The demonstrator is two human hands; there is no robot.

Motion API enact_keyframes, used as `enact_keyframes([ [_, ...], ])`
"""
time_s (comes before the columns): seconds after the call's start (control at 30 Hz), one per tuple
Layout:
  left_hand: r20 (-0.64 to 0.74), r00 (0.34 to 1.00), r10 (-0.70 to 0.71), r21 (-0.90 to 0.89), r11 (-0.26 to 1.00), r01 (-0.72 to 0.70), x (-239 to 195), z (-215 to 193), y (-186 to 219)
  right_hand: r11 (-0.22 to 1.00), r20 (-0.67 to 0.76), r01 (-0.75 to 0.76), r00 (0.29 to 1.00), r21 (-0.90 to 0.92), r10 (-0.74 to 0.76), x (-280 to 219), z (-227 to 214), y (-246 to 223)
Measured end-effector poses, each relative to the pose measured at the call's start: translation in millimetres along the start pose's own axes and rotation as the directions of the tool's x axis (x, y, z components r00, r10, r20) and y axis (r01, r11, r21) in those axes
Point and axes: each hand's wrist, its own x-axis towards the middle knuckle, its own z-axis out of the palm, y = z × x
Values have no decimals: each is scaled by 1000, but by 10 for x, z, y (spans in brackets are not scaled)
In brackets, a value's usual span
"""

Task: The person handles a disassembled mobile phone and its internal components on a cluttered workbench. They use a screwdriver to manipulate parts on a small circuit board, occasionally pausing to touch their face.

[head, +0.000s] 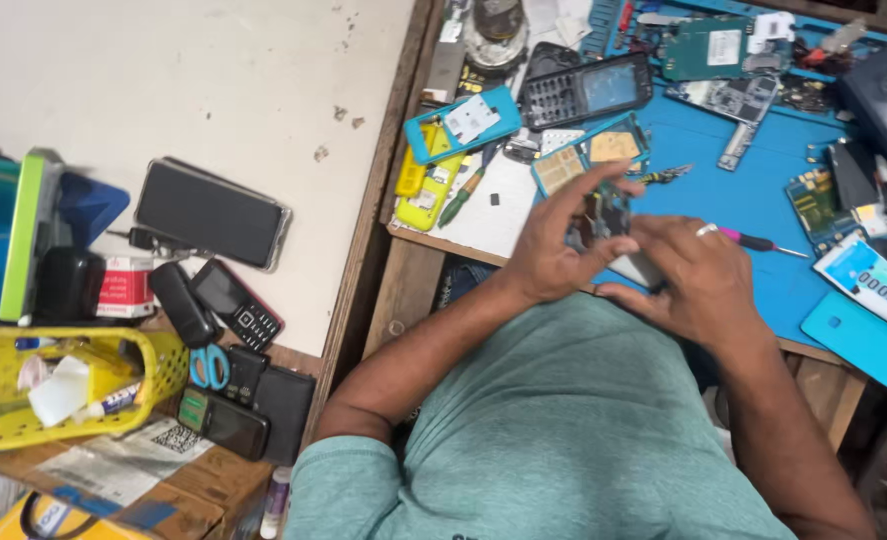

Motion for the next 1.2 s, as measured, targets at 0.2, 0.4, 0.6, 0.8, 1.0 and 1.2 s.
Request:
enact_keyframes([
  [0.2,130,981,144,171,971,-165,-82,112,-29,999,54,31,998,-34,-29,-56,52,162],
  [0.4,134,990,48,95,994,-61,-124,97,-73,998,-2,8,1000,-60,-8,-1,-2,284],
  [0.6,116,989,88,69,993,-97,-92,186,-196,981,-25,146,988,-130,-151,77,-41,411],
  [0.8,93,996,-11,31,999,8,-25,252,-452,993,-86,9,996,-114,-19,-422,131,708],
  [1.0,186,982,7,242,969,-53,17,282,-603,910,-84,-282,943,305,321,-1004,180,1190],
  [1.2,241,970,-5,327,942,-77,42,340,-699,955,-158,-252,961,-154,228,-1344,104,1507],
])
